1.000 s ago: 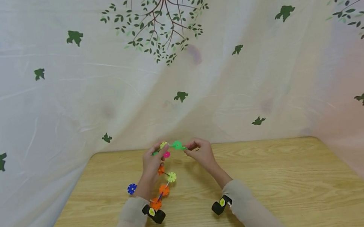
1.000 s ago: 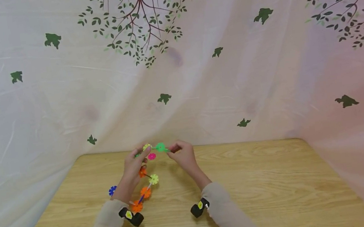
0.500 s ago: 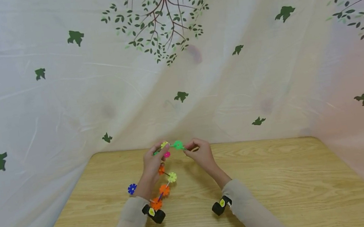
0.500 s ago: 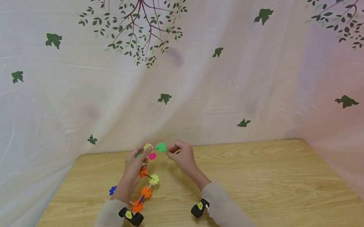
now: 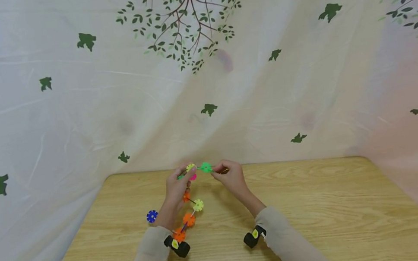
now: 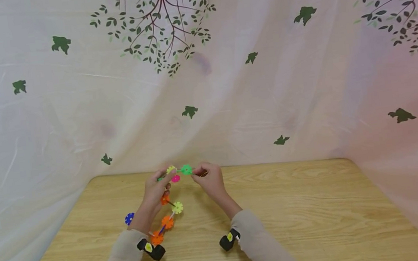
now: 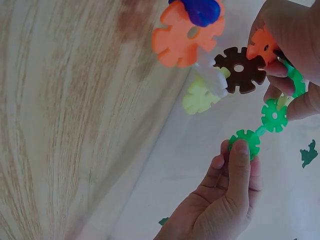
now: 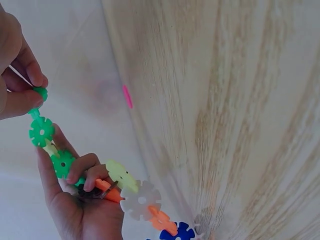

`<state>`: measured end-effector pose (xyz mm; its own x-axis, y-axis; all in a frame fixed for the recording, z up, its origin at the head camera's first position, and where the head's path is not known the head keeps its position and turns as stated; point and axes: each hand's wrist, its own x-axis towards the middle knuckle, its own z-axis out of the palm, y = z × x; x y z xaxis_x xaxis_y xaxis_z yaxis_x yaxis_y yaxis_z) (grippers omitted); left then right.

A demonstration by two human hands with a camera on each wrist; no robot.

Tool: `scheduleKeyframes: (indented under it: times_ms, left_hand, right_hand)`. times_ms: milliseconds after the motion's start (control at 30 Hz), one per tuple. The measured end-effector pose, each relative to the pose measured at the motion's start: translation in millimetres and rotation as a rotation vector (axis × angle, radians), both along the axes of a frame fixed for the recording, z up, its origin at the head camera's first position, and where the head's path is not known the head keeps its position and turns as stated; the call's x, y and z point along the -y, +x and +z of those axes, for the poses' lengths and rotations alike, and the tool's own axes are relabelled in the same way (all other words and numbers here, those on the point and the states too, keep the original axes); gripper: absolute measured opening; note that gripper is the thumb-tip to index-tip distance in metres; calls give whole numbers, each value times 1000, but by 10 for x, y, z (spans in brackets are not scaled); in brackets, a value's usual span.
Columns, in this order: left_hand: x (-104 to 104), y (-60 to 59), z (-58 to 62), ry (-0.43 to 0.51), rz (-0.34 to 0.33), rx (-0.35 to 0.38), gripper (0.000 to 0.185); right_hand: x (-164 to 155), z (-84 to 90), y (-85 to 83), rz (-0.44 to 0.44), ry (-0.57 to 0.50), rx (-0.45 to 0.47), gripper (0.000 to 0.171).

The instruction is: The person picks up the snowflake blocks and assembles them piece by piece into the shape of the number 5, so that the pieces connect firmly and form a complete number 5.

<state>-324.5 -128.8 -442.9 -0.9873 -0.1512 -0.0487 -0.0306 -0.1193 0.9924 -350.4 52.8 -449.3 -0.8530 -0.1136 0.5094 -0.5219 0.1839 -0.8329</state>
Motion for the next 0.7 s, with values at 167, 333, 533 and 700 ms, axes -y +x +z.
scheduleKeyframes:
  times_ms: [167, 333, 533, 700]
  left_hand:
    - [-10, -10, -7, -3, 1, -1, 47]
    - [4, -17, 2, 21, 13, 0, 46]
    - [42, -18, 20, 17, 26, 17, 46]
    - [84, 2, 28, 6, -7, 10, 48]
  right_hand:
    - [-6, -8, -7, 1, 1, -61, 10]
    - [-1, 26, -6, 5, 43, -45, 11]
    - [14, 72, -12, 46, 78, 56, 13]
    - [5, 76, -7, 75, 102, 89, 16]
